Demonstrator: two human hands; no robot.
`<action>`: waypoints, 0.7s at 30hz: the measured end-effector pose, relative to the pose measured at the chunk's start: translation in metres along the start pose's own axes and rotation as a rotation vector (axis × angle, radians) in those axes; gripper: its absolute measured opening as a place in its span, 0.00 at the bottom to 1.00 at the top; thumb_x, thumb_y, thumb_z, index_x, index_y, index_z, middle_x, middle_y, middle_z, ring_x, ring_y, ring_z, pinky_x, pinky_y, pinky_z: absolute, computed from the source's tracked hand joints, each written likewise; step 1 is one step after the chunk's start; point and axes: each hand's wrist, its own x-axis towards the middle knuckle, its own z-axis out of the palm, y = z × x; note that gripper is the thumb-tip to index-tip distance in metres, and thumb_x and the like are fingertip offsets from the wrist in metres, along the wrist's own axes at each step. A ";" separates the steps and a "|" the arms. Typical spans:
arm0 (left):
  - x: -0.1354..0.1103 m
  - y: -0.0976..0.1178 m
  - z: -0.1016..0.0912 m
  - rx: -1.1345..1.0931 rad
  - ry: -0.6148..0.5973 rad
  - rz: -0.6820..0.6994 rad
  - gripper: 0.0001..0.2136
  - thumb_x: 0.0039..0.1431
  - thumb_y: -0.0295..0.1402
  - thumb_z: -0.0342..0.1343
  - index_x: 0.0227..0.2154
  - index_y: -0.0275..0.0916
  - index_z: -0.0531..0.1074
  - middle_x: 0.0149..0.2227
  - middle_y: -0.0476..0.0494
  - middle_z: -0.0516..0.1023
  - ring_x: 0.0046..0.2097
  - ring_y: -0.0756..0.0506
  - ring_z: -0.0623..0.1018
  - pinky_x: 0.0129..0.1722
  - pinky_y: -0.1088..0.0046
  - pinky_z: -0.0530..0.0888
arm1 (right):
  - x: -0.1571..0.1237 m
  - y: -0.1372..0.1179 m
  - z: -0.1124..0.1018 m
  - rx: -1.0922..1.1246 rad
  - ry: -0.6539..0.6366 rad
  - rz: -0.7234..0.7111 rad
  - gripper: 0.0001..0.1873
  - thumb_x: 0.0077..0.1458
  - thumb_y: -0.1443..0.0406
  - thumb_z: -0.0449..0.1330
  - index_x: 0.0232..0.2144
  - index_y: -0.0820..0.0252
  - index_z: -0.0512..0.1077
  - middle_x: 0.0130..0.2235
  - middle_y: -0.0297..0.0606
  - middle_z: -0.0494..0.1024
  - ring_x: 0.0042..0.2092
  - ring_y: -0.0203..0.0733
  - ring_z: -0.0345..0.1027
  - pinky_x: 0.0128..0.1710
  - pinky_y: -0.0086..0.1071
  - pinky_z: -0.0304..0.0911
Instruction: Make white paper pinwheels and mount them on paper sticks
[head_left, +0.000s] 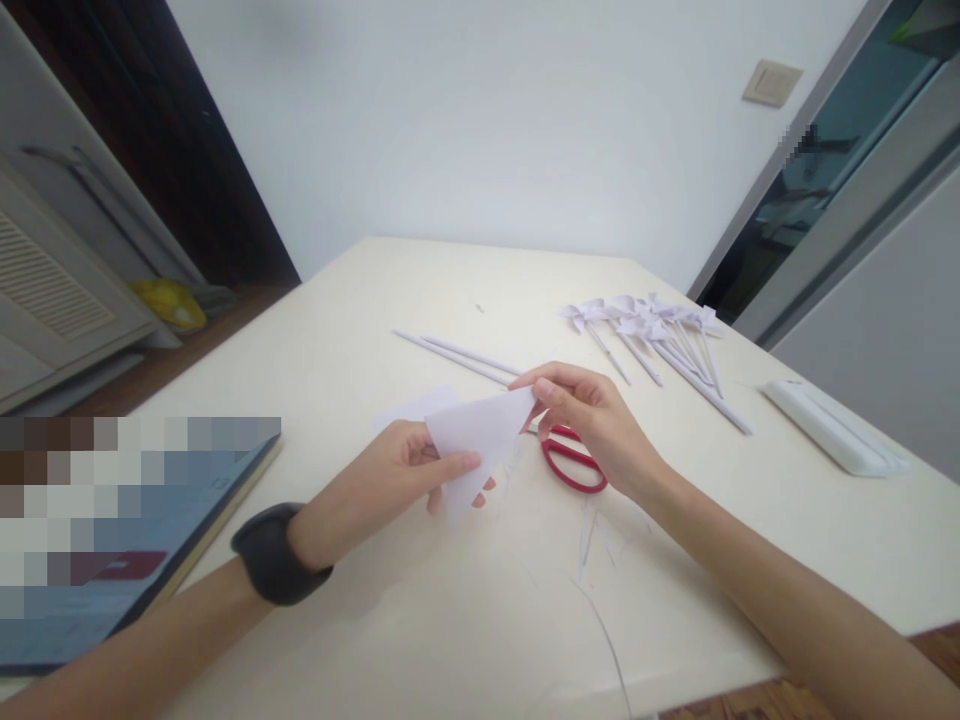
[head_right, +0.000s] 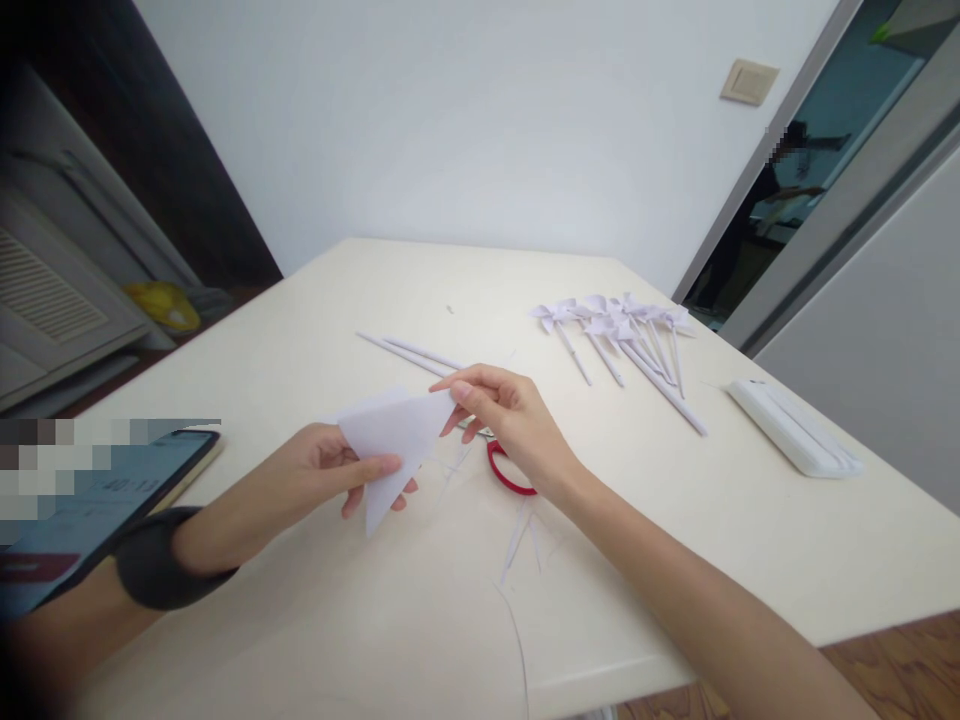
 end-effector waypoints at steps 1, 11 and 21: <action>0.000 0.000 0.001 0.005 0.006 0.004 0.10 0.55 0.37 0.53 0.30 0.38 0.77 0.30 0.43 0.81 0.31 0.44 0.78 0.21 0.75 0.69 | 0.000 0.000 0.002 0.018 -0.022 0.023 0.10 0.54 0.60 0.57 0.37 0.59 0.70 0.31 0.35 0.73 0.32 0.34 0.68 0.28 0.26 0.63; -0.003 -0.001 0.005 0.048 0.134 0.104 0.12 0.58 0.39 0.51 0.35 0.40 0.76 0.32 0.47 0.80 0.27 0.48 0.76 0.26 0.73 0.75 | -0.001 0.017 0.008 -0.217 -0.116 0.120 0.08 0.52 0.63 0.58 0.32 0.63 0.73 0.32 0.38 0.75 0.31 0.37 0.67 0.30 0.30 0.63; 0.001 -0.003 0.002 -0.034 0.104 0.085 0.13 0.60 0.38 0.48 0.35 0.39 0.76 0.36 0.44 0.81 0.36 0.44 0.78 0.28 0.73 0.75 | -0.003 0.010 0.007 -0.354 -0.124 0.038 0.06 0.53 0.64 0.56 0.33 0.60 0.71 0.35 0.37 0.74 0.35 0.39 0.68 0.31 0.29 0.63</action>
